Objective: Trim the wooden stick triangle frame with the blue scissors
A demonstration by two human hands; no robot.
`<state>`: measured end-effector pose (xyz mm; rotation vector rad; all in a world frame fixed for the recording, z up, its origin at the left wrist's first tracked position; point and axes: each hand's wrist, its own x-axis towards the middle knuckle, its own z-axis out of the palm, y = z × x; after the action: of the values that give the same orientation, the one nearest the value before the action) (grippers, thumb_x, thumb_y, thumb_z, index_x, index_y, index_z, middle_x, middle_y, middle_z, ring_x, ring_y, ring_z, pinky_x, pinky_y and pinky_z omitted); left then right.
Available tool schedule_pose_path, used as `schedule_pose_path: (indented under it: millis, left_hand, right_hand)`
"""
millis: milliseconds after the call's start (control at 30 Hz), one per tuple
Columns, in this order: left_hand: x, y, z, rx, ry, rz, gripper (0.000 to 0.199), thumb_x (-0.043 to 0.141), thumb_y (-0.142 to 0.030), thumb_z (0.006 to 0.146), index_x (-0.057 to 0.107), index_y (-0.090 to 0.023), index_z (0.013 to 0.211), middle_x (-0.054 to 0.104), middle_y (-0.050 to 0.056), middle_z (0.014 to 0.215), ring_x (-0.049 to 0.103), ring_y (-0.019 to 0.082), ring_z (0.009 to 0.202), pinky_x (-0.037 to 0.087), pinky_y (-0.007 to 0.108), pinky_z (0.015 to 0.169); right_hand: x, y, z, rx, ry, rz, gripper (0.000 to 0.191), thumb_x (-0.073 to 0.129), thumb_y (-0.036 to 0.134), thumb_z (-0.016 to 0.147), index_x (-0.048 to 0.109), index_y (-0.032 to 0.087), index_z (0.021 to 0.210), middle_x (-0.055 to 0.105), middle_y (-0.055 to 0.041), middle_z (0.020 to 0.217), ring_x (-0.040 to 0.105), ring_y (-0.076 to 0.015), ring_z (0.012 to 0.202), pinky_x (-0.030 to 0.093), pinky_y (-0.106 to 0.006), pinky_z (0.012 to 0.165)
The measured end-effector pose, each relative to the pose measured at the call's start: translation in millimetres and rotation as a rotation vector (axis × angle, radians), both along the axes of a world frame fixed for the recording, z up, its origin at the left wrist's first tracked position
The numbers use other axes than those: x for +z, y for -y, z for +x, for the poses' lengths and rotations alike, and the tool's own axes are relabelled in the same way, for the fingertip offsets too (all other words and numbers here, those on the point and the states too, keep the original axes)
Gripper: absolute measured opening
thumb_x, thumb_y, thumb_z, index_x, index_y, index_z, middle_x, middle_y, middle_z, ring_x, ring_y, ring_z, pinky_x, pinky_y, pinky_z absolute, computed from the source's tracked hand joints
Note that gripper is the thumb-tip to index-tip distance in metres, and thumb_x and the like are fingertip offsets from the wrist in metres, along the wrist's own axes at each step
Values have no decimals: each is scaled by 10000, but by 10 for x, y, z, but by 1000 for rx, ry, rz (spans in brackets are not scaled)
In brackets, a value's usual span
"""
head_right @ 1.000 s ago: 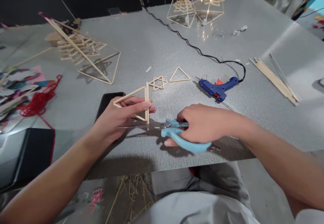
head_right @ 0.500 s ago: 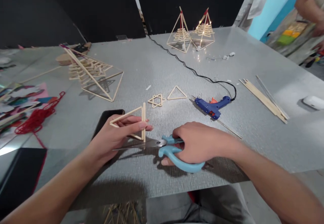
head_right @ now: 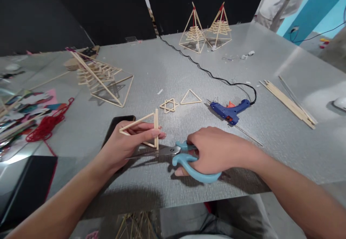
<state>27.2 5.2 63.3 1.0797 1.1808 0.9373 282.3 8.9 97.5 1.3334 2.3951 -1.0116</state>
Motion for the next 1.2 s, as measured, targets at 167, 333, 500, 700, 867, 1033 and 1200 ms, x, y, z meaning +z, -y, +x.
schedule_pose_path:
  millis: [167, 333, 500, 700, 867, 1033, 1200]
  left_hand:
    - [6, 18, 28, 29, 103, -93, 321, 1095, -362, 622, 895, -186, 801, 860, 85, 787, 847, 231, 710, 680, 235, 662]
    - [8, 8, 34, 32, 138, -78, 331, 1102, -353, 617, 890, -176, 800, 864, 86, 804, 843, 224, 699, 705, 254, 692]
    - [-23, -1, 16, 46, 153, -76, 310, 1095, -343, 645, 887, -177, 804, 868, 85, 830, 852, 239, 734, 717, 278, 711]
    - [-53, 9, -23, 30, 123, -74, 303, 1074, -385, 697, 898, -197, 857, 879, 89, 878, 860, 242, 786, 702, 262, 728]
    - [-40, -3, -13, 36, 105, -88, 305, 1062, -380, 707, 900, -186, 878, 880, 97, 891, 854, 243, 778, 692, 267, 721]
    - [-23, 1, -1, 38, 126, -81, 303, 1070, -372, 693, 896, -184, 853, 876, 89, 866, 852, 236, 760, 692, 260, 715]
    - [-15, 14, -10, 36, 119, -74, 318, 1082, -375, 670, 894, -184, 843, 874, 88, 856, 853, 245, 752, 693, 267, 700]
  right_hand:
    - [13, -7, 3, 10, 30, -8, 595, 723, 835, 816, 571, 261, 772, 656, -6, 667, 518, -186, 591, 330, -326, 554]
    - [2, -4, 3, 11, 16, -15, 596, 731, 834, 812, 571, 261, 777, 662, -7, 669, 525, -186, 592, 338, -325, 556]
    - [14, -6, -1, 18, -6, -26, 591, 731, 823, 824, 556, 262, 769, 642, -2, 658, 513, -187, 589, 334, -327, 567]
    - [14, -17, 7, 10, -29, -45, 571, 739, 794, 832, 566, 253, 773, 650, -17, 670, 522, -188, 597, 332, -324, 578]
    - [13, -24, 12, 3, -29, -54, 593, 740, 817, 825, 562, 255, 767, 641, -6, 656, 517, -181, 589, 339, -323, 569]
    - [19, -29, 10, 5, -36, -56, 594, 746, 813, 829, 556, 255, 755, 639, -1, 655, 521, -179, 590, 343, -324, 569]
    - [-6, -18, 13, 13, -35, -29, 613, 748, 833, 819, 553, 255, 755, 628, -3, 648, 501, -180, 583, 327, -322, 568]
